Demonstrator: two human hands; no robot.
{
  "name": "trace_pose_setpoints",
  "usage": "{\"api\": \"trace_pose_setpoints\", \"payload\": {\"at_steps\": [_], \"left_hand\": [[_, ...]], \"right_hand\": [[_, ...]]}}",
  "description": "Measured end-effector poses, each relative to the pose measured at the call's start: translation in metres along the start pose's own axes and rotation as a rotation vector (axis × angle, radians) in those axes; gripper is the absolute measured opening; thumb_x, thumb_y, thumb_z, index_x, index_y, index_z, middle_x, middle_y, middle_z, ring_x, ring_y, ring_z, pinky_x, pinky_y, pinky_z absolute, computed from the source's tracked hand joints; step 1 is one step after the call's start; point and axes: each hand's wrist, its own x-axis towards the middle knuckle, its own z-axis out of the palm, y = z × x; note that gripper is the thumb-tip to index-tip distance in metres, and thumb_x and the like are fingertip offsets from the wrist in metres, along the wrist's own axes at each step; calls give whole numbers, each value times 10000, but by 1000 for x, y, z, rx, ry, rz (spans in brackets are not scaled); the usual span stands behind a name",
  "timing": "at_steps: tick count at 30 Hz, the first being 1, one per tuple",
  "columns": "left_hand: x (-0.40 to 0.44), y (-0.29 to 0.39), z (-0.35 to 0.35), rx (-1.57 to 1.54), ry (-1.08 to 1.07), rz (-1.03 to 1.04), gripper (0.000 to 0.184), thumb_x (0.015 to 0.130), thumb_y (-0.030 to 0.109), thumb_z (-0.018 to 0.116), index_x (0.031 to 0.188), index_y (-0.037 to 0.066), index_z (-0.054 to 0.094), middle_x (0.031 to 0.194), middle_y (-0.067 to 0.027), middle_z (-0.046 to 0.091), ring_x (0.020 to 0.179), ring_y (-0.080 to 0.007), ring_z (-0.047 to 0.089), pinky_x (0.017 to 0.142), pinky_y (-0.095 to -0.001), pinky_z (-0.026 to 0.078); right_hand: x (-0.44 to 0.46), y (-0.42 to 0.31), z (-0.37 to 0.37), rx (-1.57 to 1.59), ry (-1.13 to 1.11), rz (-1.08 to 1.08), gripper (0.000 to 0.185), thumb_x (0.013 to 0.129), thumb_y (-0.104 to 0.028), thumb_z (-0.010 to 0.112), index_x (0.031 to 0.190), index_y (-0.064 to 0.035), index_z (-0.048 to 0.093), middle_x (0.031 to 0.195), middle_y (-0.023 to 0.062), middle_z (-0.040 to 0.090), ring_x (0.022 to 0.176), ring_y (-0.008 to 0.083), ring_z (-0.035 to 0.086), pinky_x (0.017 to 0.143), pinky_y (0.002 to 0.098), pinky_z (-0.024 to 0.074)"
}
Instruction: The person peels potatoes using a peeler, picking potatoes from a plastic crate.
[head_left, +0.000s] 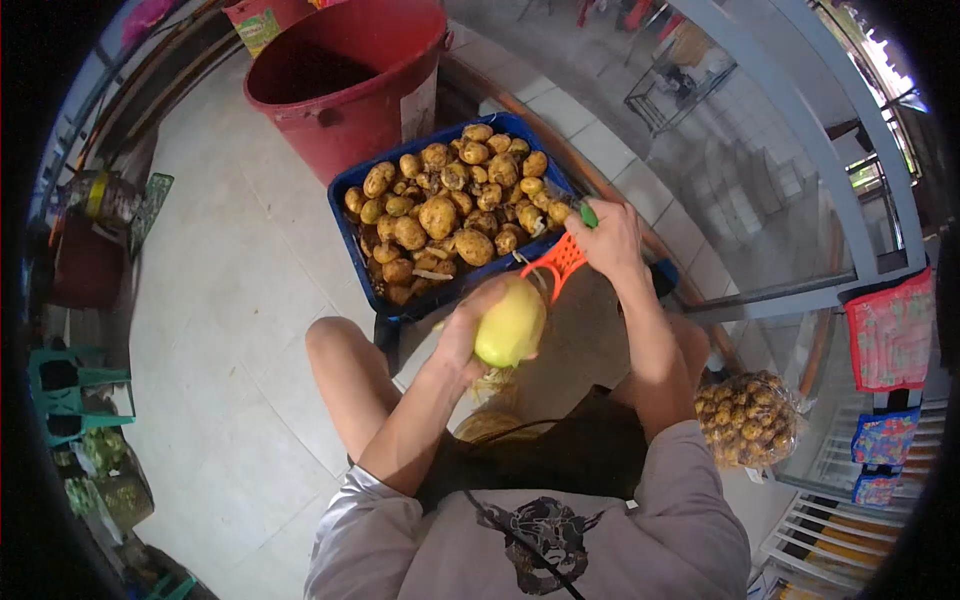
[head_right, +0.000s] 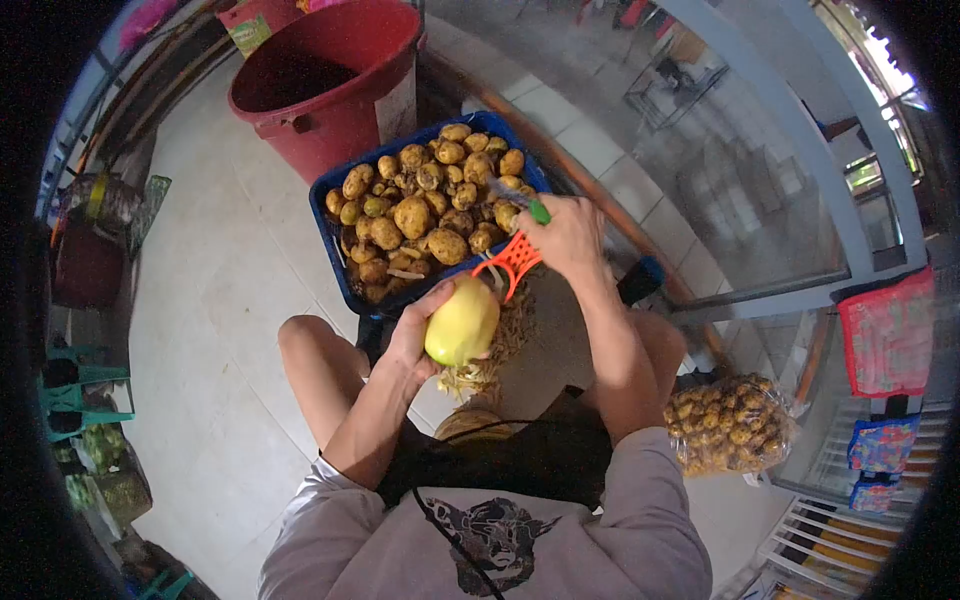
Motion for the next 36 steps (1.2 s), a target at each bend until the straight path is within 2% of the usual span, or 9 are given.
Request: {"api": "trace_pose_setpoints", "payload": {"at_steps": [5,6,9,13,19,26,29,31,36], "left_hand": [[6,1,-5,-156,39,-11,437,934,358,543,1265,76,506,1119,-145,621,987,-297,640,726,-508,576],[8,1,-7,-167,131,50,475,938,398,530,1292,81,505,1198,-177,600,1013,-370,630,776,-514,574],[17,-2,-14,-296,160,198,470,941,404,508,1272,70,507,1191,-175,605,1034,-362,622,833,-507,556],[10,-1,-9,-246,189,221,473,911,372,545,1251,45,513,1189,-163,603,1059,-313,611,895,-491,527],[1,1,-3,-158,0,112,457,882,305,574,1252,40,536,1132,-160,630,1061,-281,614,925,-427,508],[12,-3,-14,-247,27,129,431,923,373,520,1204,50,566,1142,-119,638,1052,-263,619,890,-450,522],[8,-1,-5,-263,180,133,442,920,391,518,1205,57,564,1143,-117,634,1051,-257,619,881,-453,524],[9,-4,-7,-291,108,136,461,903,389,536,1214,50,553,1153,-120,627,1052,-255,619,882,-449,525],[3,-5,-1,-153,10,83,525,866,314,579,1285,7,500,1203,-162,604,1050,-291,622,917,-440,514]], "right_hand": [[8,38,29,151,-29,218,303,804,-284,657,677,-14,604,556,153,547,516,295,552,539,426,429],[3,26,26,228,21,194,299,809,-275,659,666,-19,601,537,134,525,500,267,526,531,417,420],[-18,-21,13,311,17,167,271,798,-238,667,637,-34,592,506,112,514,480,242,521,511,404,410],[-45,-60,4,12,153,-363,189,698,-234,733,692,-87,615,631,86,623,577,277,622,560,406,466],[5,10,8,178,34,95,348,805,-281,661,642,0,538,512,141,480,460,236,467,502,414,392],[-12,-6,16,360,109,151,312,820,-261,657,660,2,600,524,148,509,479,197,460,494,392,388],[-45,-54,-5,159,148,-340,235,713,-262,735,765,-48,654,703,150,644,621,344,633,563,457,483],[-53,-60,-8,-24,142,-359,248,690,-279,752,712,-67,624,737,139,652,639,328,639,585,463,485],[-3,8,-7,116,92,40,302,799,-263,651,702,12,575,568,173,526,487,298,512,534,425,414]]}}
